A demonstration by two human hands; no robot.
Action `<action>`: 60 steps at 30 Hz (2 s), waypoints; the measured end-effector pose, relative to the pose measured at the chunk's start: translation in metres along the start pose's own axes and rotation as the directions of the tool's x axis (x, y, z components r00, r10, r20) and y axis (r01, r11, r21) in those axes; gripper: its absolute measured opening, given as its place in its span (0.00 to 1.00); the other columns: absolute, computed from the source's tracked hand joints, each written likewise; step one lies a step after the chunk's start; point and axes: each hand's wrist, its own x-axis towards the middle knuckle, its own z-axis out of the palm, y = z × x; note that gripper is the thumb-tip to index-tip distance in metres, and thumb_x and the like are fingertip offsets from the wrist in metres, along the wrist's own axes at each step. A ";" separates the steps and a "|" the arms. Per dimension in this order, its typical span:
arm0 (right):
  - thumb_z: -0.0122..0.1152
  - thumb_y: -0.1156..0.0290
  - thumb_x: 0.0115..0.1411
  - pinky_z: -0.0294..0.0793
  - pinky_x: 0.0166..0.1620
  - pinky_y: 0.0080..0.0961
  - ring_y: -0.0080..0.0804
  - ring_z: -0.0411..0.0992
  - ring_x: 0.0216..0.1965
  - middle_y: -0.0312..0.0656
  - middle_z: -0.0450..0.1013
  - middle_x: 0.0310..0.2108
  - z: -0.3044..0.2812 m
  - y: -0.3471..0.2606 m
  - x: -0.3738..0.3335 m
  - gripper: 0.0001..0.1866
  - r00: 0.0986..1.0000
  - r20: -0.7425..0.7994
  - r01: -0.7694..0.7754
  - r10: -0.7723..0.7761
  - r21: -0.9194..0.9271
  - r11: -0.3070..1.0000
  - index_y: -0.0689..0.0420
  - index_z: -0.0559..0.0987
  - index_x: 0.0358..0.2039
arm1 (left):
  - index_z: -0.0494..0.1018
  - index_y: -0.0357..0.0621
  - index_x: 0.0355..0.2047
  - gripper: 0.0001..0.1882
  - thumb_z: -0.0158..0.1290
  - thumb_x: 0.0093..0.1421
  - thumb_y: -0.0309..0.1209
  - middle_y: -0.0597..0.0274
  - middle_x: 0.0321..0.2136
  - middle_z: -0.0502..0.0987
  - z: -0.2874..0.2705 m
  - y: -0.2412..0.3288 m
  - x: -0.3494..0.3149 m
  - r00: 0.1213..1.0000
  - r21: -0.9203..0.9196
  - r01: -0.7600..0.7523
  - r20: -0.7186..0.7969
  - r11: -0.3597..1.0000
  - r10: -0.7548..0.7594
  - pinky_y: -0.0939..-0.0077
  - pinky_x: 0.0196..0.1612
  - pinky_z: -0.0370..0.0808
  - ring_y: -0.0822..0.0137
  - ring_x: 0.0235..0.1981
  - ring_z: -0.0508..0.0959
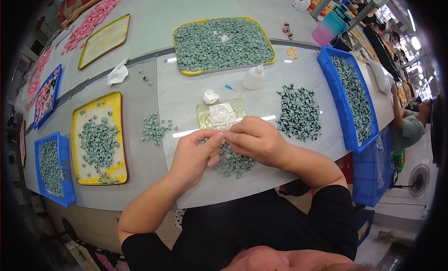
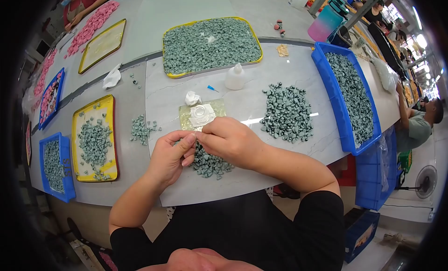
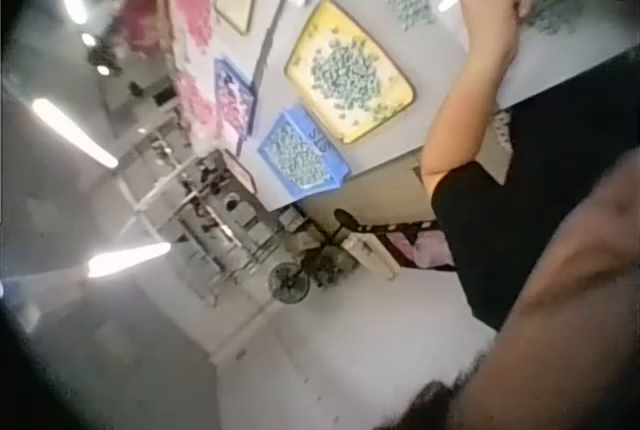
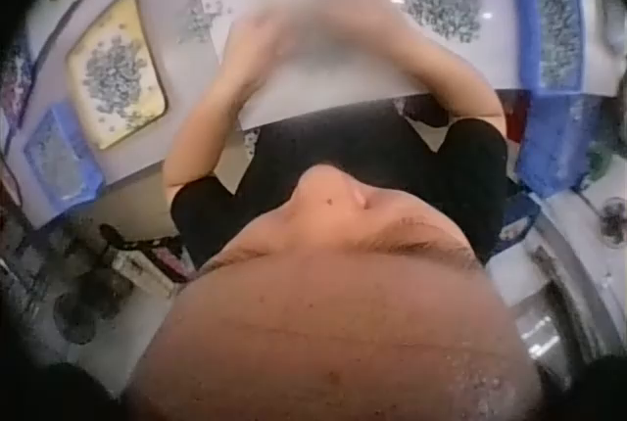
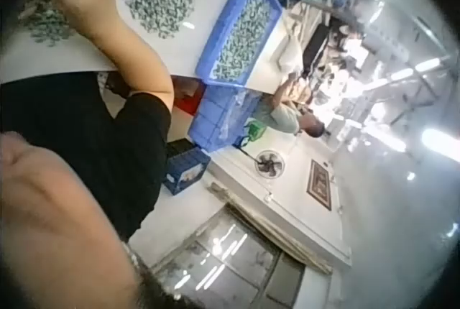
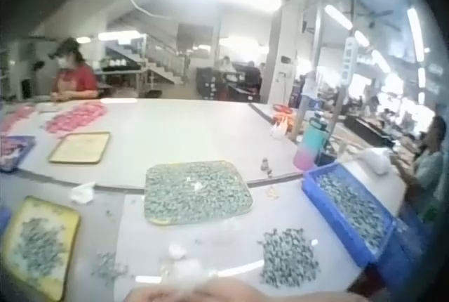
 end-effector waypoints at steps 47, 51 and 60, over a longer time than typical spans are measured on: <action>0.58 0.74 0.54 0.66 0.32 0.17 0.21 0.67 0.26 0.39 0.70 0.27 0.019 0.026 0.000 0.07 0.543 0.373 -0.667 0.752 0.735 0.117 0.66 0.75 0.30 | 0.67 0.34 0.43 0.12 0.48 0.60 0.26 0.61 0.30 0.69 -0.030 -0.007 0.025 0.996 -0.204 -0.056 -0.085 0.977 0.039 0.88 0.20 0.58 0.80 0.19 0.58; 0.58 0.74 0.54 0.66 0.32 0.17 0.22 0.67 0.26 0.39 0.71 0.27 0.020 0.028 -0.003 0.07 0.523 0.416 -0.658 0.744 0.752 0.043 0.65 0.75 0.30 | 0.66 0.37 0.43 0.12 0.48 0.60 0.27 0.61 0.31 0.70 -0.026 -0.007 0.026 0.997 -0.157 -0.042 -0.071 0.987 0.031 0.88 0.19 0.58 0.80 0.19 0.59; 0.59 0.76 0.54 0.67 0.33 0.18 0.22 0.67 0.27 0.39 0.71 0.27 0.021 0.023 -0.003 0.05 0.510 0.407 -0.683 0.758 0.727 0.069 0.65 0.75 0.29 | 0.62 0.42 0.36 0.06 0.46 0.62 0.30 0.64 0.26 0.67 -0.028 -0.009 0.027 0.999 -0.241 0.031 -0.015 0.970 -0.035 0.88 0.17 0.54 0.80 0.17 0.58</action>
